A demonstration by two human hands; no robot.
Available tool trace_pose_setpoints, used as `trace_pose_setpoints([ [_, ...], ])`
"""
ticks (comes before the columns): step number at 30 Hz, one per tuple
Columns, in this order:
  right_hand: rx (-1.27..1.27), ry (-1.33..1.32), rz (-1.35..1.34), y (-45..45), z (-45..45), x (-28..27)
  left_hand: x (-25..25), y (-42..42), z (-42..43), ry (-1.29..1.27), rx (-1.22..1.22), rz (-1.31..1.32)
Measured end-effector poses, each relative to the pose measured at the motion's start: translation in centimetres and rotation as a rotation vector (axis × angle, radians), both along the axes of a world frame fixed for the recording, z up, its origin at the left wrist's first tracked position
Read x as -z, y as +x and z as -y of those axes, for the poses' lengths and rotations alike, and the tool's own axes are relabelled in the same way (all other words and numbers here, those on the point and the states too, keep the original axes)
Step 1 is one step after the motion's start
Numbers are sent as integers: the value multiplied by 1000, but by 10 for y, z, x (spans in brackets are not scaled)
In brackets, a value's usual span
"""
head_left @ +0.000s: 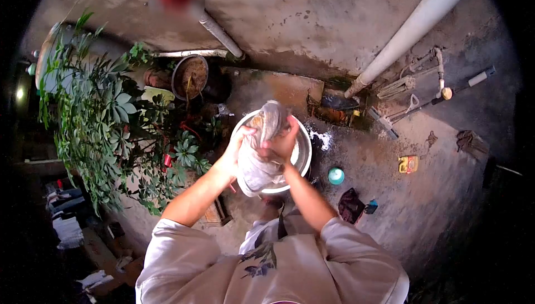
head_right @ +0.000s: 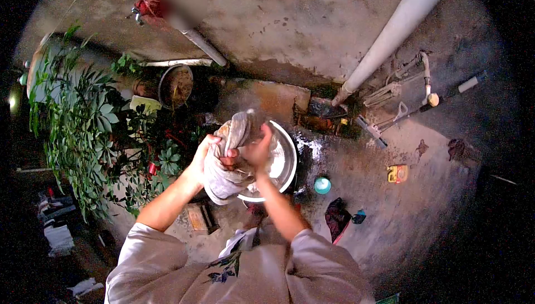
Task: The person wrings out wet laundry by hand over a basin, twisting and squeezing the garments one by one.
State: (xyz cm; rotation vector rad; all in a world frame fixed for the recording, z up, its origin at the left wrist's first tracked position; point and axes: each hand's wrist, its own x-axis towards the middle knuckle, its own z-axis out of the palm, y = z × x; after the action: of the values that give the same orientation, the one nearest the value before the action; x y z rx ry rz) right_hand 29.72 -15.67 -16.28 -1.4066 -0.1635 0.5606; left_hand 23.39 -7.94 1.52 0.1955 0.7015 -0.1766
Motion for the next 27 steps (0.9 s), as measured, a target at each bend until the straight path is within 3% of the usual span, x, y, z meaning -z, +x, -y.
trace_pose_setpoints([
  [2, 69, 449, -133, -44, -9, 4, 9, -1, 9, 48, -109, -110],
  [3, 153, 539, -201, -51, -16, -21, 19, -6, 10, -121, -113, 31],
  [6, 413, 801, -392, -53, -27, -105, 35, -22, 17, -206, -156, 180],
  [8, 512, 887, -456, -49, -33, -102, 31, -26, 17, -184, -165, 92],
  [10, 282, 696, -109, -40, -35, -72, 23, -28, 19, -108, -206, 95],
  [11, 217, 409, 166, -24, -32, -64, 23, -30, 16, -10, -208, 71],
  [14, 132, -414, 736, 9, -49, -14, 17, -35, 4, -189, -232, 48],
  [18, -74, -349, 1185, 54, -32, -25, 12, -40, -10, 84, -83, -101],
  [21, -204, -370, 1459, 98, -18, -31, 28, -39, -35, 217, 237, -162],
  [22, -282, -484, 1597, 114, -11, -50, 28, -35, -44, 257, 307, -139],
  [24, -386, -501, 1577, 131, -7, -89, 16, -20, -55, 504, 419, -40],
  [27, -301, -341, 1789, 159, -13, -107, 1, 4, -75, 672, 618, 0],
])
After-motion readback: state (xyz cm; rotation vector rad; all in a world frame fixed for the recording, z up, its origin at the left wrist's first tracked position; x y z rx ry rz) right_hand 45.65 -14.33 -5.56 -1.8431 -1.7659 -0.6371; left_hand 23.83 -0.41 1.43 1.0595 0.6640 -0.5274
